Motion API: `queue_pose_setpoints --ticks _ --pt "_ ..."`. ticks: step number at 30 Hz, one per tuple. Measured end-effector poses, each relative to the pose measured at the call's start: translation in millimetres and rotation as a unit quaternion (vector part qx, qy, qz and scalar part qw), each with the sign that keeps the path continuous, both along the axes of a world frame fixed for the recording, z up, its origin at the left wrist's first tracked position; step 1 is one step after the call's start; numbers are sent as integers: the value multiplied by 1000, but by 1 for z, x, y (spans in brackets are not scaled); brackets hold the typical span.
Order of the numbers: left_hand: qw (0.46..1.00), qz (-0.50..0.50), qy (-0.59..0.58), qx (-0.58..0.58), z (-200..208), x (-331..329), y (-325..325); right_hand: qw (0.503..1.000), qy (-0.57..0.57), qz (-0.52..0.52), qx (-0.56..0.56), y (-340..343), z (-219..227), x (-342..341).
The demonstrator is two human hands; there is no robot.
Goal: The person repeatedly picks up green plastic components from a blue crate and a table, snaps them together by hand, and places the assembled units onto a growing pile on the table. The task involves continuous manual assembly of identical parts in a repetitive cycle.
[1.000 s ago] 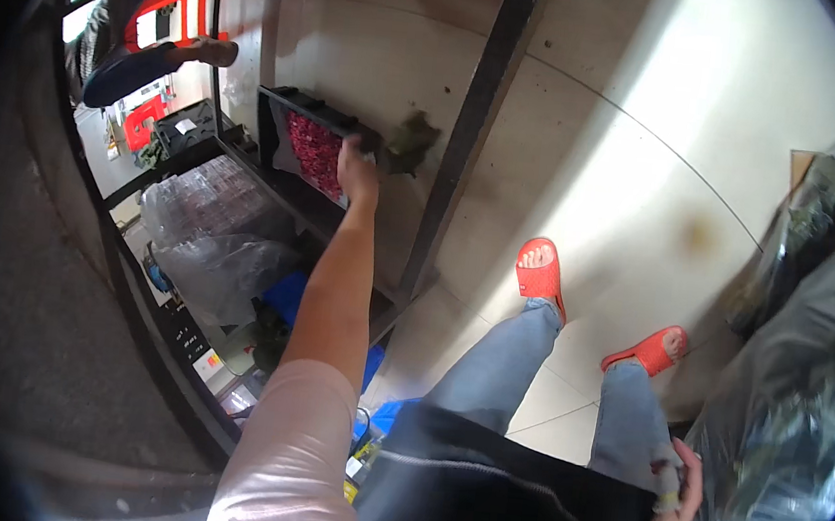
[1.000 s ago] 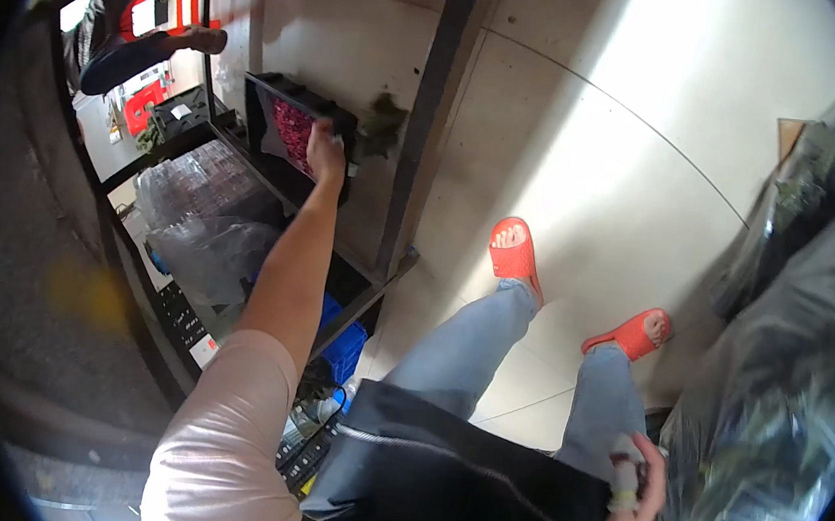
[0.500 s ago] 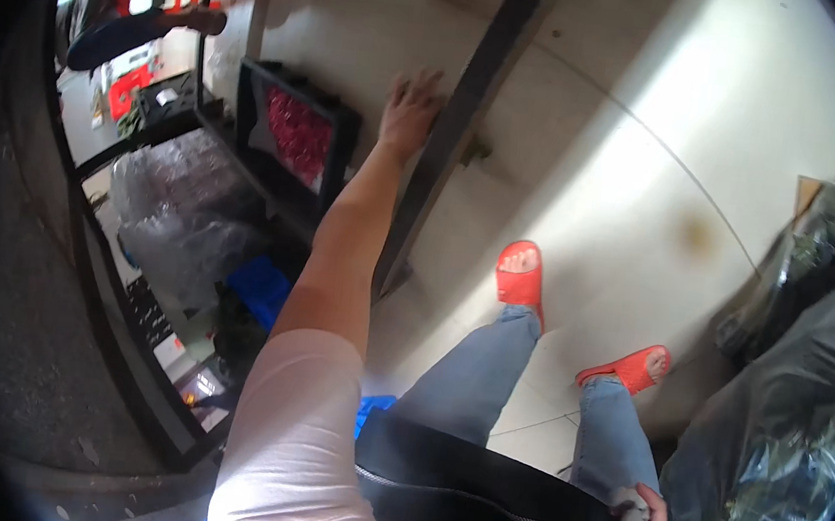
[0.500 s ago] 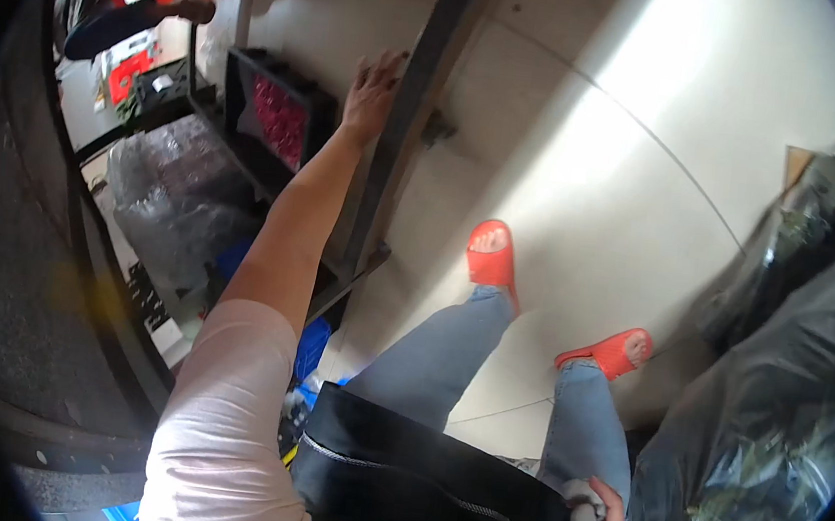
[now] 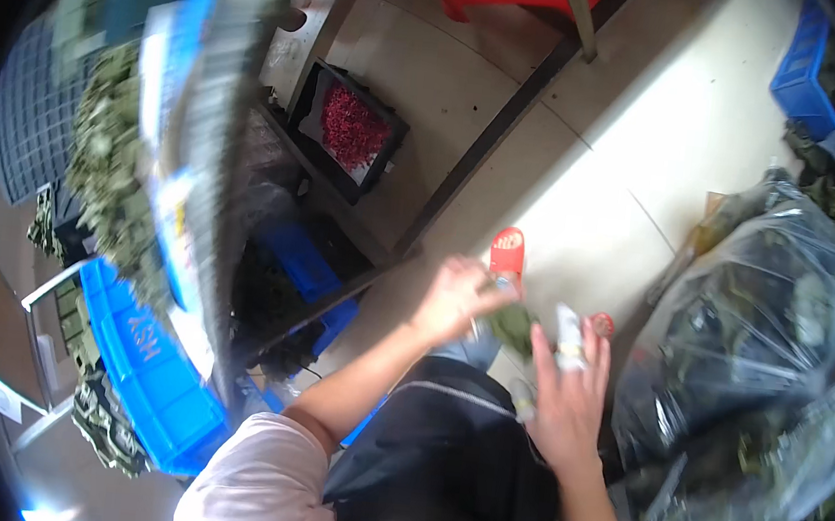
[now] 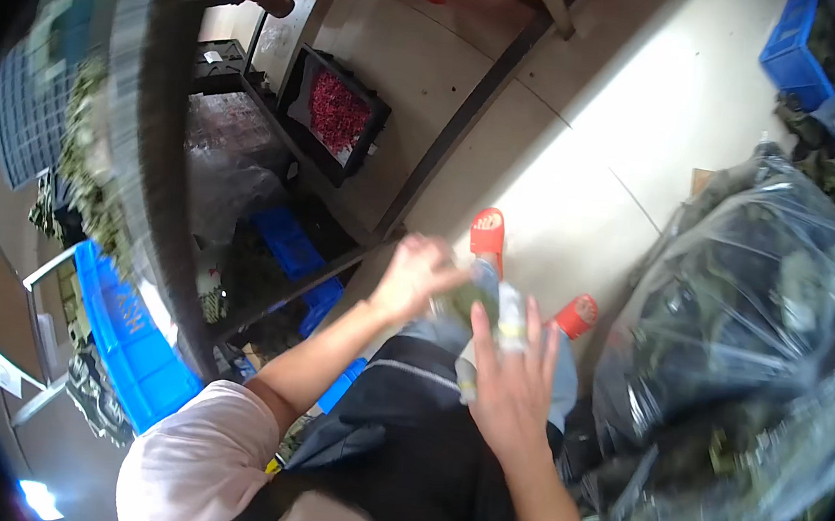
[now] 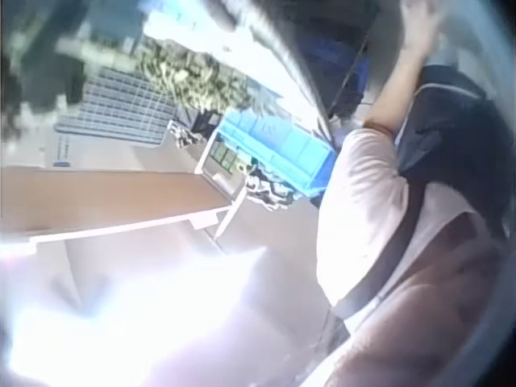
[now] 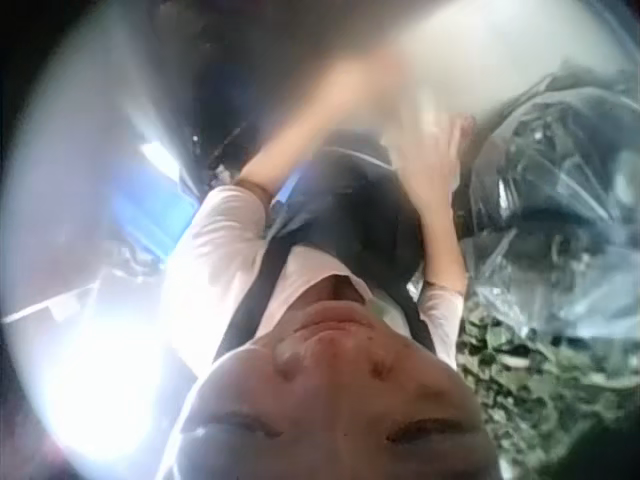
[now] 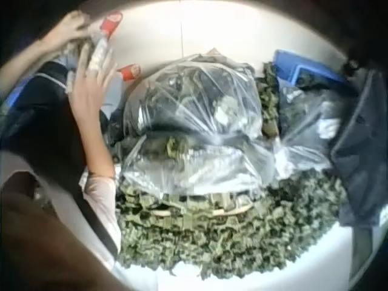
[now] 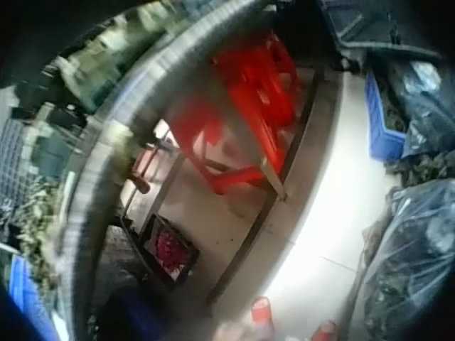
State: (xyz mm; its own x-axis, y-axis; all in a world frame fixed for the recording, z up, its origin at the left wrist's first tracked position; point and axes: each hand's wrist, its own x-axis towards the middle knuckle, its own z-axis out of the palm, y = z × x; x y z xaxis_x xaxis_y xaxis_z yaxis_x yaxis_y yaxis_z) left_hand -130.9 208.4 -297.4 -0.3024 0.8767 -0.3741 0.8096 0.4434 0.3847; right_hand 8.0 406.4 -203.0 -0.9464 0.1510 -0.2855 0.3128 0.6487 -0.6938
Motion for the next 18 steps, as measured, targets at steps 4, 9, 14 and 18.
queue_pose_setpoints --ticks 4,9,14,18 --pt "991 -46 -126 2 143 67 39 967 -202 115 -101 4 100 21" --pt "966 155 43 203 306 75 43 988 -35 -34 -146 9 224 44" --pt "690 440 -392 420 409 90 -8 863 118 -181 -456 -54 305 11" --pt "723 450 -311 422 454 66 -66 940 173 68 -287 -98 347 -40"
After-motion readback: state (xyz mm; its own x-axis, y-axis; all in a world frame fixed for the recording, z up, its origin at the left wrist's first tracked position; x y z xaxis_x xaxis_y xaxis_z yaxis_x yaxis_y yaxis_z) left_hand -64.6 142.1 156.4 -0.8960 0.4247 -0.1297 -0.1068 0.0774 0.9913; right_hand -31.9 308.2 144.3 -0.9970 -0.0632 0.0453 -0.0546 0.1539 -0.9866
